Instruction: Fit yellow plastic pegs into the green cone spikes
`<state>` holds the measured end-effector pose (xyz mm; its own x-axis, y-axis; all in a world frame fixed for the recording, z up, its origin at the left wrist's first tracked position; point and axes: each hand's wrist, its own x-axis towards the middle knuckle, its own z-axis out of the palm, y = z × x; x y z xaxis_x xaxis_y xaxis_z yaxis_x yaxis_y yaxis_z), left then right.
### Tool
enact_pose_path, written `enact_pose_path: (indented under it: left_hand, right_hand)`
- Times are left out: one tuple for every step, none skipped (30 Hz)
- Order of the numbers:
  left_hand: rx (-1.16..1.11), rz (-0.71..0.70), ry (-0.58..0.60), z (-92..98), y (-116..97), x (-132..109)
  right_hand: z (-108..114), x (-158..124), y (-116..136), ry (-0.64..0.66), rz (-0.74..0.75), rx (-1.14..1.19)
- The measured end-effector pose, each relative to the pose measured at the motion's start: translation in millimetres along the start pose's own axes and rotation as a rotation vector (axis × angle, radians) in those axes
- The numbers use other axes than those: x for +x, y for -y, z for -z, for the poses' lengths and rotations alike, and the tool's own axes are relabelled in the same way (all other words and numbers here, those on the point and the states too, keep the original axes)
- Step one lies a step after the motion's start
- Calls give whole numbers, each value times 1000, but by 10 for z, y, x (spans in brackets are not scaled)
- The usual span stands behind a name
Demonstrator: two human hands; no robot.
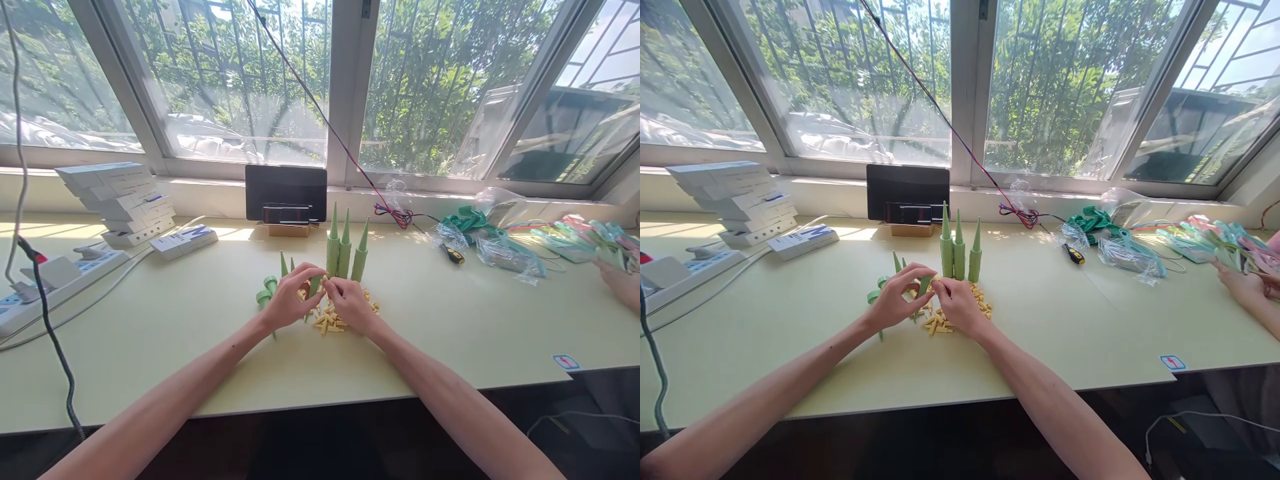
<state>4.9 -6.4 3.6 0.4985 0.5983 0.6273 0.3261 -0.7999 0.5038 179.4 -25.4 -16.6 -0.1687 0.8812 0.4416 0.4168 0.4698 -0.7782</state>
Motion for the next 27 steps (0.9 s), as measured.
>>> enact_pose_path:
  left_hand:
    - [-7, 9, 3, 0, -3, 3]
    - [-12, 19, 5, 1, -6, 6]
    - [-17, 32, 4, 1, -10, 8]
    - [-23, 46, -3, 2, -13, 10]
    - [-31, 61, -14, 2, -16, 12]
    - [-43, 77, -26, 2, -18, 13]
    - [-59, 94, -38, 2, -21, 14]
    - [-77, 113, -46, 1, -23, 14]
    - [-96, 132, -49, 0, -26, 14]
    - [-115, 151, -48, -1, -30, 14]
    - [-133, 168, -44, -1, -35, 14]
    - [-149, 184, -40, -1, -40, 14]
    - [-164, 198, -37, -1, -46, 14]
    - [-180, 211, -35, 0, -51, 15]
    - [-196, 224, -33, 2, -55, 15]
    - [-214, 238, -30, 4, -57, 16]
    - [-232, 253, -25, 7, -57, 16]
    - [-250, 269, -18, 9, -55, 15]
    - [-265, 286, -8, 12, -50, 14]
    - [-280, 302, 3, 13, -44, 13]
    - [-295, 317, 11, 15, -38, 11]
    - [-312, 328, 17, 17, -32, 10]
    - [-331, 337, 23, 18, -28, 9]
    - [-352, 342, 30, 21, -25, 8]
    - [-373, 344, 39, 23, -24, 8]
    - [-393, 346, 49, 26, -24, 8]
    - [-410, 346, 60, 29, -24, 9]
  right_hand:
    - [1, 0, 1, 1, -1, 1]
    - [3, -1, 5, 2, -2, 3]
    - [5, -2, 10, 1, -4, 6]
    - [8, -3, 17, -2, -5, 9]
    - [10, -4, 25, -8, -8, 12]
    - [13, -5, 34, -13, -10, 15]
    - [15, -6, 42, -21, -13, 20]
    - [16, -5, 50, -29, -15, 26]
    - [17, -5, 56, -36, -16, 34]
    - [18, -4, 61, -44, -19, 42]
    - [18, -4, 64, -52, -23, 50]
    - [17, -4, 66, -58, -27, 59]
    - [17, -4, 67, -62, -32, 66]
    - [17, -5, 68, -66, -36, 73]
    - [17, -5, 70, -69, -37, 78]
    - [17, -6, 71, -71, -37, 82]
    - [17, -7, 74, -73, -33, 85]
    - [18, -7, 77, -77, -28, 87]
    - [19, -7, 81, -80, -22, 87]
    - [20, -7, 85, -84, -16, 87]
    - [21, -6, 89, -88, -10, 86]
    - [22, -5, 92, -91, -5, 85]
    - [23, -4, 95, -92, -1, 84]
    - [23, -3, 97, -93, 2, 82]
    - [24, -2, 97, -92, 5, 81]
    - [24, -1, 97, -90, 8, 81]
    - [25, -1, 96, -89, 12, 81]
